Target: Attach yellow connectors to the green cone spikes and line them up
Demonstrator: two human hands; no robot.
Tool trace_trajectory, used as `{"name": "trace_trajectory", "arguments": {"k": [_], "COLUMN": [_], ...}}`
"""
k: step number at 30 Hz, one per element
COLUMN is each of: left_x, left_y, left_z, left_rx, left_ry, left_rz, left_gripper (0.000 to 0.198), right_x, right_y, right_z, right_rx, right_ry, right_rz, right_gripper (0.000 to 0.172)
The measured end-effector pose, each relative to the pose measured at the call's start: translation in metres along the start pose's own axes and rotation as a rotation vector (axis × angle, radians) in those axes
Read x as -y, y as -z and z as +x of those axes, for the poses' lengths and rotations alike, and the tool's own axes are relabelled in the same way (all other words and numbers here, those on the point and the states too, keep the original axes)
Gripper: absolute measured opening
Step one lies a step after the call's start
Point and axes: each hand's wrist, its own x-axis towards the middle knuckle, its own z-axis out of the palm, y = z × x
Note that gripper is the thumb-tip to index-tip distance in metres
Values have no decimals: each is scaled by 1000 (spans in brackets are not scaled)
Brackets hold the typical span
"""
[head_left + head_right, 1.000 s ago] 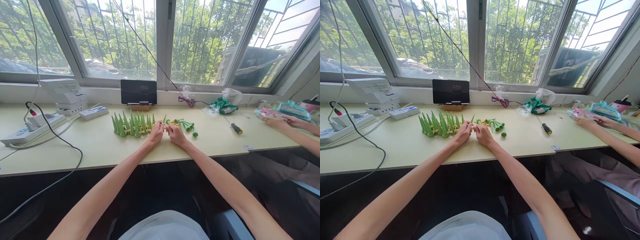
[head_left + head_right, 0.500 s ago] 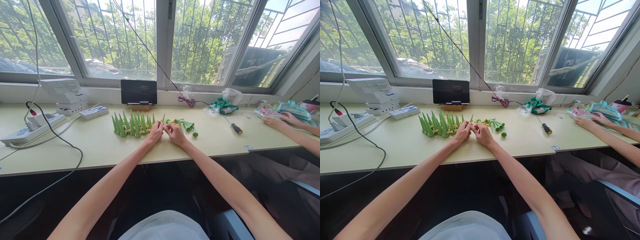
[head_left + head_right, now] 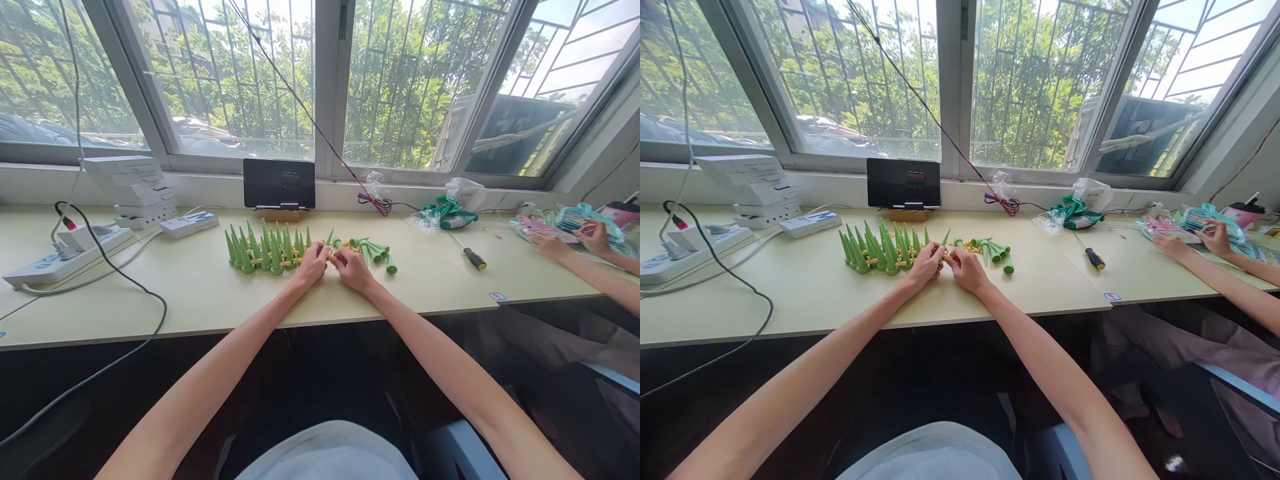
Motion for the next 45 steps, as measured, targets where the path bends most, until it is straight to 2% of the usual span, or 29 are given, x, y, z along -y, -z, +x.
{"name": "trace_trajectory", "arguments": {"k": [35, 45], "left_x": [-2, 5], "left_y": [0, 1], "left_z": [-2, 2], "left_rx": [-3, -2], "left_ry": [3, -11], "left_rz": [22, 32], "left_gripper": [13, 14], "right_x": [5, 7], "right_y": [4, 4], "right_z": [-1, -1], "right_rx": [76, 85], "right_ry": [-5, -23], "right_rz": [5, 20], "right_gripper": [29, 30]}}
